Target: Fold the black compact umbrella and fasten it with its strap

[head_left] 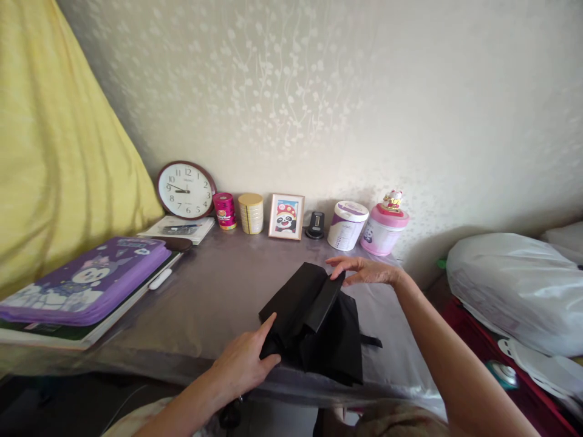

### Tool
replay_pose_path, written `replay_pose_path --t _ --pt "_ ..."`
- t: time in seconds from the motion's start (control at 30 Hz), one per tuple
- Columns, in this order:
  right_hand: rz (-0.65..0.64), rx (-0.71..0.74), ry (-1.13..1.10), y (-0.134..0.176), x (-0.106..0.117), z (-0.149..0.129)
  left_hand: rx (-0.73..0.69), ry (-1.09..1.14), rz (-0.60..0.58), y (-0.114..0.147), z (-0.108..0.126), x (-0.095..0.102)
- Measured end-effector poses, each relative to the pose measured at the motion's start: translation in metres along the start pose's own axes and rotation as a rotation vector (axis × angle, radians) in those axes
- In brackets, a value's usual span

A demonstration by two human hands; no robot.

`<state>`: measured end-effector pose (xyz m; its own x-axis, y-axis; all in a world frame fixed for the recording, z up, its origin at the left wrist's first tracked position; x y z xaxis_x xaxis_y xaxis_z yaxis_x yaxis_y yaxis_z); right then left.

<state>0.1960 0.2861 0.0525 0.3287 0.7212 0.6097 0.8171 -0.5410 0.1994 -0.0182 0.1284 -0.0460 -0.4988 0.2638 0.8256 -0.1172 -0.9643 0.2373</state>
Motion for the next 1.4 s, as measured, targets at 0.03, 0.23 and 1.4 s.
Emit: replay_pose_path --t 0.03,0.23,1.4 --pt "-0.004 0.011 -0.012 -0.001 -0.001 -0.001 -0.005 0.018 0.004 0.0 -0.001 0.001" --pt "0.029 0.03 -0.119 -0.007 -0.002 -0.009 -0.024 0.031 0.0 -0.002 -0.002 0.0" --pt "0.365 0.126 0.477 -0.117 -0.041 0.027 -0.006 -0.336 0.093 0.014 0.015 -0.011"
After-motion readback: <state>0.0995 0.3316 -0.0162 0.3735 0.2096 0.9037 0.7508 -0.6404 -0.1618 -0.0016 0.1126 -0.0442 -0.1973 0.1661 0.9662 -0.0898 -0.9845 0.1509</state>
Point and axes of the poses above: each hand's wrist, its own y-axis away from the middle knuckle, its own x-axis out of the back of the hand, z = x × y, the point moved 7 cm from there along -y, towards the middle knuckle
